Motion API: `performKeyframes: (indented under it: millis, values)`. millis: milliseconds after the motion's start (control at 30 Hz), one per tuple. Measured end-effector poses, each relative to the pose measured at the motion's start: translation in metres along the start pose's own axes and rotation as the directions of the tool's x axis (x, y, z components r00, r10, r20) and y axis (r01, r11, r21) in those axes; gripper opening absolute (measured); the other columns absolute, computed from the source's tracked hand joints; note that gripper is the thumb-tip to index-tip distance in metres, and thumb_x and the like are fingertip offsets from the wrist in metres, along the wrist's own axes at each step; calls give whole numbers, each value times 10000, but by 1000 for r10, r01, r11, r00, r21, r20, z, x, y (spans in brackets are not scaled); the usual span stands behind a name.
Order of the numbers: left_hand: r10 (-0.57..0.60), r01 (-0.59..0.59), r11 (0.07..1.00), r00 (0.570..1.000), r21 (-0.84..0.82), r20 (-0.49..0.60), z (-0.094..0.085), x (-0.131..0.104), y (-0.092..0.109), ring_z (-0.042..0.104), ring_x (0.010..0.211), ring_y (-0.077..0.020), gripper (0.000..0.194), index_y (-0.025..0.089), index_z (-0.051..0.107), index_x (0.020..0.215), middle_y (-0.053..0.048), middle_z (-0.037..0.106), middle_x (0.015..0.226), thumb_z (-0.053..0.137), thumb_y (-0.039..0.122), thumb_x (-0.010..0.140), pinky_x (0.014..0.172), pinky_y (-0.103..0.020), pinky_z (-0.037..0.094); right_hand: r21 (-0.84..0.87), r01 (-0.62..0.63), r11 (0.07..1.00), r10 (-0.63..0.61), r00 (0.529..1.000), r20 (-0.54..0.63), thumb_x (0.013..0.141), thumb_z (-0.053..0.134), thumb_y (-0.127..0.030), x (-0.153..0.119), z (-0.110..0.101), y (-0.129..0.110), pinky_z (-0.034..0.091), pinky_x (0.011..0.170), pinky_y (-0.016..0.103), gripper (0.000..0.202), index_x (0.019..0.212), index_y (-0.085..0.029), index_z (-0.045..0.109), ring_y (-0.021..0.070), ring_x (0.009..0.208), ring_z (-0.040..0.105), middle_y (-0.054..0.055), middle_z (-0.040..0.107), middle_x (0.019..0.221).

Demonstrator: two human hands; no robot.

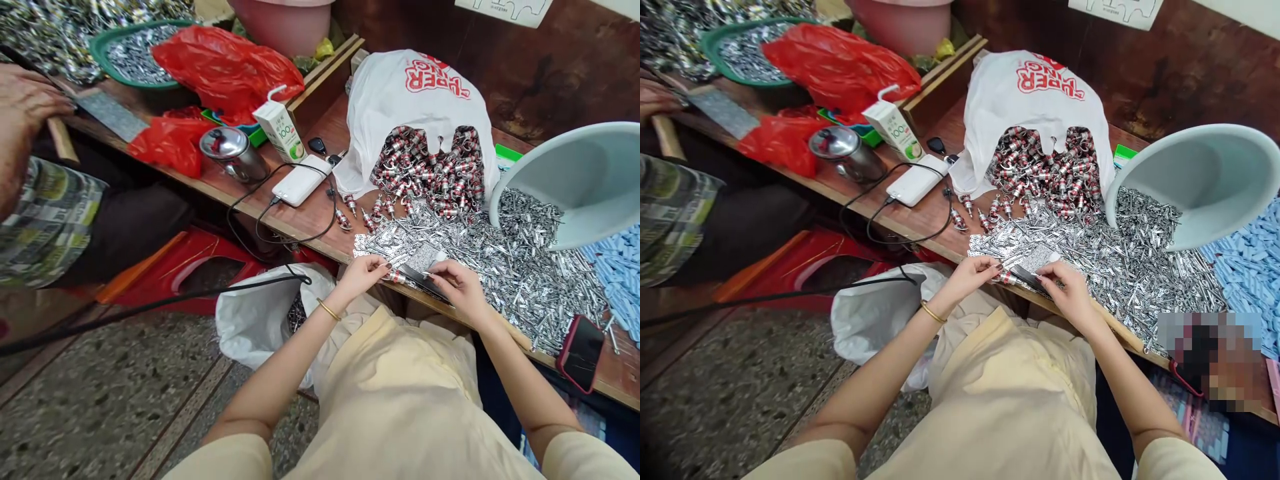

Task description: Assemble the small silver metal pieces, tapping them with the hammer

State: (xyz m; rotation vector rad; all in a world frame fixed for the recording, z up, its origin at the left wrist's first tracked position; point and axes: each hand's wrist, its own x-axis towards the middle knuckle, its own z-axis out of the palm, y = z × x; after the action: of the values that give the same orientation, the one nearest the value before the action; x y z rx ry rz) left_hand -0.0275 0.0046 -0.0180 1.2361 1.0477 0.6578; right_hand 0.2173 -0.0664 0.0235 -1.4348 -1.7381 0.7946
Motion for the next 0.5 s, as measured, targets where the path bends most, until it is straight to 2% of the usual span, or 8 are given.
performKeyframes:
  millis: [100,200,333,500]
  values:
    - [-30,28,999,999,42,43,-1,8,3,590,584,-129,176,148,638,698,-1,627,647,694,306,750,579,-241,506,-20,42,999,-42,999,-21,947,644,-298,2,5,-1,559,741,349,78,914,-241,686,198,815,691,44,728,893]
    - [-55,47,994,995,103,85,-2,15,5,584,560,-123,143,149,637,681,7,603,615,671,270,751,544,-228,505,-97,157,983,-160,987,-23,962,611,-252,6,12,-4,558,759,356,80,917,-240,677,205,842,694,48,728,895]
    - [-82,69,992,989,110,126,-2,22,7,591,593,-125,122,151,643,681,6,610,631,661,252,746,549,-226,539,-242,323,915,-324,945,39,997,529,-214,15,27,-3,562,791,376,147,984,-237,673,215,888,687,72,732,946]
    - [-92,84,995,983,55,159,-2,22,7,591,610,-113,115,147,643,701,11,622,654,668,251,740,559,-206,544,-343,442,829,-434,895,104,1010,495,-175,19,38,3,556,835,389,180,1058,-232,659,224,960,674,85,742,1013]
